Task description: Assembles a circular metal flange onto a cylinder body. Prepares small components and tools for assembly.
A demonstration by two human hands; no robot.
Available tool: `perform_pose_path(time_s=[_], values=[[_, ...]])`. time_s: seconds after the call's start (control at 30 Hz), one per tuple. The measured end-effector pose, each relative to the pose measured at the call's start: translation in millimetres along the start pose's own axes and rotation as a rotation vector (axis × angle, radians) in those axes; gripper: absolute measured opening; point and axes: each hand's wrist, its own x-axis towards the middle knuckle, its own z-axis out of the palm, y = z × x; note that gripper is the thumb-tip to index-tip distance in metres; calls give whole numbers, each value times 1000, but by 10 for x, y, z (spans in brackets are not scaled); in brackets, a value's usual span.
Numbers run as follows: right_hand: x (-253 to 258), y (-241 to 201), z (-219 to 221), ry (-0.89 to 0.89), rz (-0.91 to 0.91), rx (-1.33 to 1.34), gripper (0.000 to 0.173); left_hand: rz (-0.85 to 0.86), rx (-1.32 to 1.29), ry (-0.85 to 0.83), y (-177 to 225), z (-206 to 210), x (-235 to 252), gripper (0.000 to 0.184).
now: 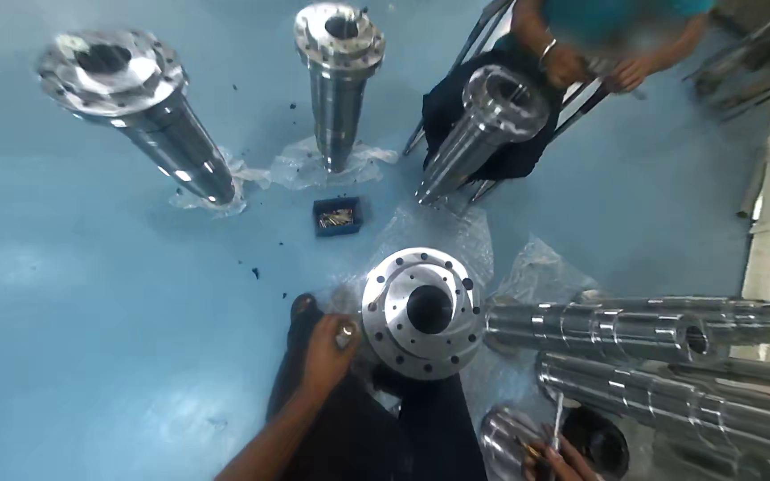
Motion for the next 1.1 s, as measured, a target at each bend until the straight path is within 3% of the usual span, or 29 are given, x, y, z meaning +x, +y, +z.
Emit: perform_pose_path(time_s=[0.2, 0.47, 0.77, 1.1], values=[[396, -474, 539, 7, 48, -64, 29, 58, 62, 115, -241, -177, 316, 34], [659, -1221, 1380, -14, 26, -144, 30, -85, 85, 196, -200, -783, 596, 34], [229, -1766, 1960, 58, 60, -104, 30, -30, 55, 110, 36, -1447, 1285, 38], [-503, -1853, 1851, 441, 21, -5, 28, 227, 90, -123, 254, -1814, 2343, 41]])
